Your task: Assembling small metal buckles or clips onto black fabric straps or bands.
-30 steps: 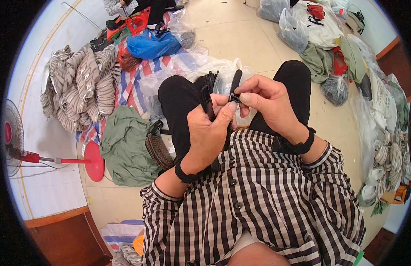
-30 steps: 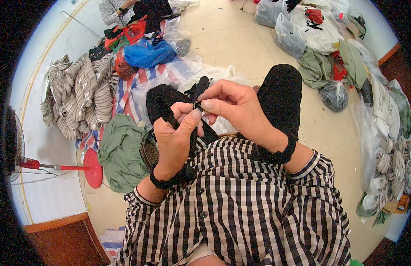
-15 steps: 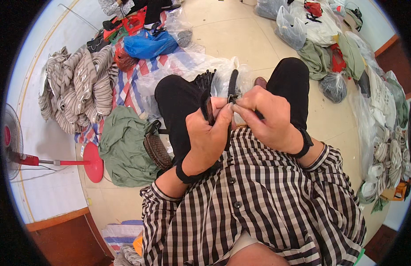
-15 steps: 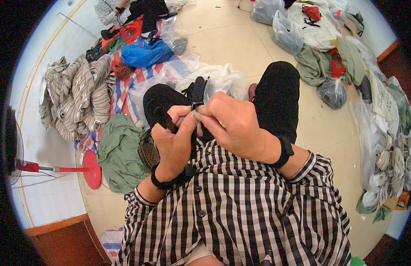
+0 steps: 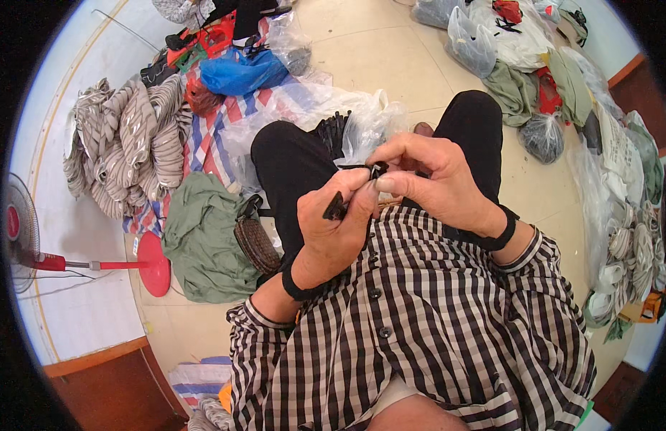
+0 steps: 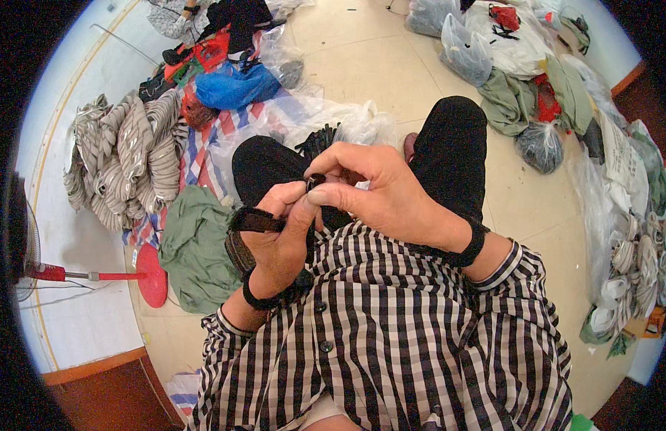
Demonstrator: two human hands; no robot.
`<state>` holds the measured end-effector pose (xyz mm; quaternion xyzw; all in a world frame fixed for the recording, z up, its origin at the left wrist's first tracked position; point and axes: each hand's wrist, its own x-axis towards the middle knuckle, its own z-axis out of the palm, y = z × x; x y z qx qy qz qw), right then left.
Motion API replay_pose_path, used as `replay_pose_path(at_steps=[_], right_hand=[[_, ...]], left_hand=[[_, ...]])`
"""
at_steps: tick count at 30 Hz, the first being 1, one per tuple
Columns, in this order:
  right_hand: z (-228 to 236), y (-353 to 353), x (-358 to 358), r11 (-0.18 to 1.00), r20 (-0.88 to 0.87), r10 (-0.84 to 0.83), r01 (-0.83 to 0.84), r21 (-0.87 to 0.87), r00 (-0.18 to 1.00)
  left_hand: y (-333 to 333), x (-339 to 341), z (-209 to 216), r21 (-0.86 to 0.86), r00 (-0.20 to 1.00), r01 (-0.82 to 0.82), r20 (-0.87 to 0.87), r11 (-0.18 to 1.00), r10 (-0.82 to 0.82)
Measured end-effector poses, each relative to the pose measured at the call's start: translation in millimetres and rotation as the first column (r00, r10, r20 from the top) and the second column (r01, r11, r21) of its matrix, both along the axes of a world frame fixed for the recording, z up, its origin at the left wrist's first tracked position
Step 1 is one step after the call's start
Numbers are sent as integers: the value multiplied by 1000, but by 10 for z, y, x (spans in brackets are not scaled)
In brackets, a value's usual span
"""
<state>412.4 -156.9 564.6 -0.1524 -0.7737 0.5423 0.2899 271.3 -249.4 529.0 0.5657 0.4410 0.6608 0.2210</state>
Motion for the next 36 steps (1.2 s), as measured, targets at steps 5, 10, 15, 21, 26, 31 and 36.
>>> replay_pose_path(at_steps=[5,10,15,21,26,31,36], right_hand=[[-44,-48,-37,991,-87,-128,125,-46,988],[-169,140,8,722,-175,141,-222,-655,974],[-203,96,69,698,-168,191,-254,-669,967],[-191,62,2,642,-166,184,-246,-727,969],[-184,95,28,679,-137,128,-188,-709,982],[-110,67,20,855,-53,56,-75,-514,997],[-81,160,1,924,-27,81,-85,-373,996]], left_hand=[[-29,14,27,-140,996,62,68,988,-53],[-80,-87,53,-265,982,188,80,946,-173],[-77,-208,125,-427,942,308,10,850,-336],[-154,-237,108,-477,942,315,47,821,-334],[-221,-150,50,-374,944,324,61,869,-326],[-227,-184,116,-455,911,413,217,789,-351],[-169,-238,76,-399,860,501,327,768,-391]])
